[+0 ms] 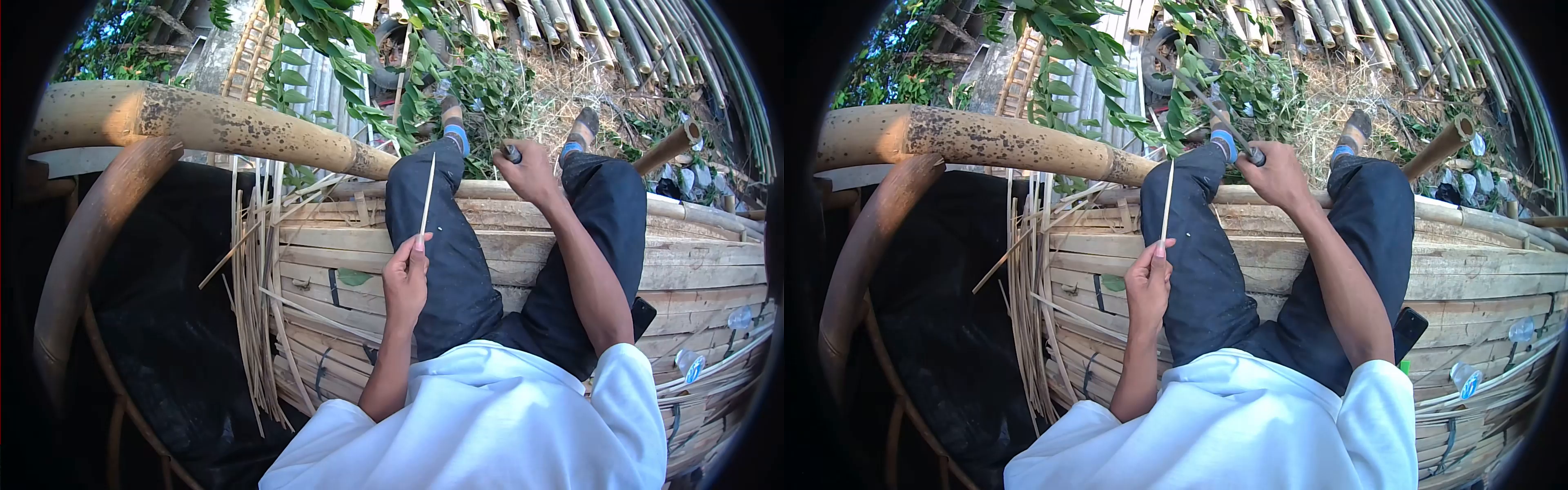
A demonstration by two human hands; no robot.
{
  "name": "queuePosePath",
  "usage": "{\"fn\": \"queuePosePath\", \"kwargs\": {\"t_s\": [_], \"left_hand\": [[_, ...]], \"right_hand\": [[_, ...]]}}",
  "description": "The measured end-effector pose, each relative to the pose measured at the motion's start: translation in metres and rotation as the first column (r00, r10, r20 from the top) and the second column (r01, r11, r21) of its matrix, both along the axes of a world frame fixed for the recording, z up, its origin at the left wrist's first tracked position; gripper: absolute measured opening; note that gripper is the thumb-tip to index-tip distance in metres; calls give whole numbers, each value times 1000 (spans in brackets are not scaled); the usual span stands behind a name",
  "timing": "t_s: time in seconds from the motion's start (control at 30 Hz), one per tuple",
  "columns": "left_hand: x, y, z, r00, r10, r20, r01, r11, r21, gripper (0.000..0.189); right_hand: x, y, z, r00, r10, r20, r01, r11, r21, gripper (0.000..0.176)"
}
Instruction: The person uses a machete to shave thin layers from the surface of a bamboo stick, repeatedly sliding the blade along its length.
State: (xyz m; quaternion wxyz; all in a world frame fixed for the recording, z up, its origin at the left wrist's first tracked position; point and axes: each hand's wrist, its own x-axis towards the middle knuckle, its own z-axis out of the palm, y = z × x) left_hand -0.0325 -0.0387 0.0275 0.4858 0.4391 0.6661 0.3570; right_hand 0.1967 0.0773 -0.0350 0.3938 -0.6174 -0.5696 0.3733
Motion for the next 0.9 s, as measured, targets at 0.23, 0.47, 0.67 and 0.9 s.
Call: {"fn": "queuePosePath", "kwargs": {"t_s": [0.23, 0.47, 0.67, 0.9], "left_hand": [[9, 2, 4, 1000, -30, -1, 30, 999, -16, 34], [9, 0, 3, 990, -24, -138, 28, 999, 25, 36], [0, 3, -2, 987, -27, -157, 35, 998, 49, 34], [-14, -4, 15, 997, 26, -70, -28, 999, -26, 33]], "right_hand": [[-37, -31, 24, 878, 296, 377, -362, 925, 117, 20], [-44, -34, 22, 781, 387, 490, -465, 884, 44, 22], [-32, -22, 10, 771, 315, 553, -370, 929, -12, 17], [24, 15, -9, 801, 119, 586, 1, 980, -201, 28]]}}
